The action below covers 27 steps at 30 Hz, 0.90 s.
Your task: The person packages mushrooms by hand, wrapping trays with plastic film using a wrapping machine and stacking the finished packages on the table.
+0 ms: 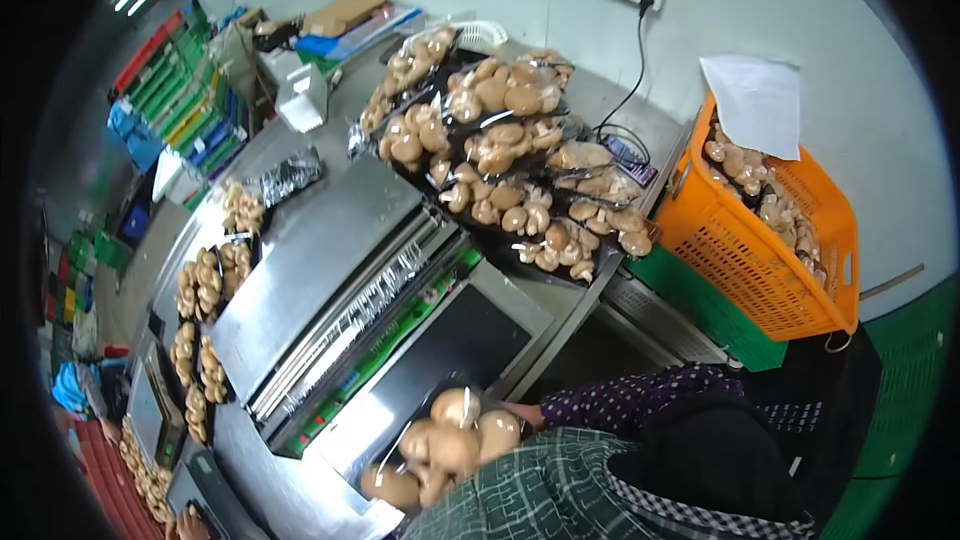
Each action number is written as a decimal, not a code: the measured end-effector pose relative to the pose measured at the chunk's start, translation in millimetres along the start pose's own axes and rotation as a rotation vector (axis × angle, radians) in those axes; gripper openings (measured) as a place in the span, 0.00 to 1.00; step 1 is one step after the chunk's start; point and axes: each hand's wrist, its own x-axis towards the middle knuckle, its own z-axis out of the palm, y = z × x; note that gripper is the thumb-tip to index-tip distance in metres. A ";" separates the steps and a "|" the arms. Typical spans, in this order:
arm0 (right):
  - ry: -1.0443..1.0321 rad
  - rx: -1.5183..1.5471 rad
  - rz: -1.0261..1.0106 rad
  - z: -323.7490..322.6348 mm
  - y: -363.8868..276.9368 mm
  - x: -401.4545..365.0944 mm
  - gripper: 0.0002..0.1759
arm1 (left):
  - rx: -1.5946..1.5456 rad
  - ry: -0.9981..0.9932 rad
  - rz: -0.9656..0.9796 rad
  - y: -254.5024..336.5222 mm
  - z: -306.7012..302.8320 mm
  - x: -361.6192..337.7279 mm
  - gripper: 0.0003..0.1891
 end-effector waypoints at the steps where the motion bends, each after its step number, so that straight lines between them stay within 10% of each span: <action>1: -0.093 -0.014 -0.026 9.1 -10.3 4.5 0.15 | -0.082 0.024 0.068 11.9 -6.0 15.8 0.18; 4: -0.303 -0.169 -0.090 27.7 -33.6 10.4 0.15 | 0.151 -0.467 0.651 122.3 9.3 10.0 0.30; 7: -0.290 -0.286 -0.082 25.9 -53.0 -1.6 0.16 | 0.000 -1.083 0.367 122.3 -12.6 28.1 0.34; 11: 0.336 0.119 0.067 -6.5 -83.9 -51.0 0.17 | -0.500 -0.985 -0.101 122.4 -7.6 14.2 0.35; 12: 0.346 0.364 -0.170 -5.6 -95.8 -63.5 0.17 | -0.596 -0.940 -0.157 117.3 -1.5 15.9 0.36; 15: 0.474 -0.692 -0.250 -2.7 -117.3 -56.8 0.19 | -0.805 -0.738 -0.233 100.8 15.2 34.5 0.36; 19: 0.922 -0.471 -0.438 -44.9 -221.2 -61.3 0.13 | -0.798 -0.491 -0.157 95.9 21.9 61.6 0.38; 23: 1.388 -0.956 -0.639 -237.6 -336.7 -106.9 0.15 | -0.424 -0.566 -0.109 110.1 21.0 81.3 0.28; 27: 1.502 -1.360 -0.306 -511.8 -418.1 -122.0 0.17 | -0.390 -0.573 -0.093 113.2 19.4 91.6 0.26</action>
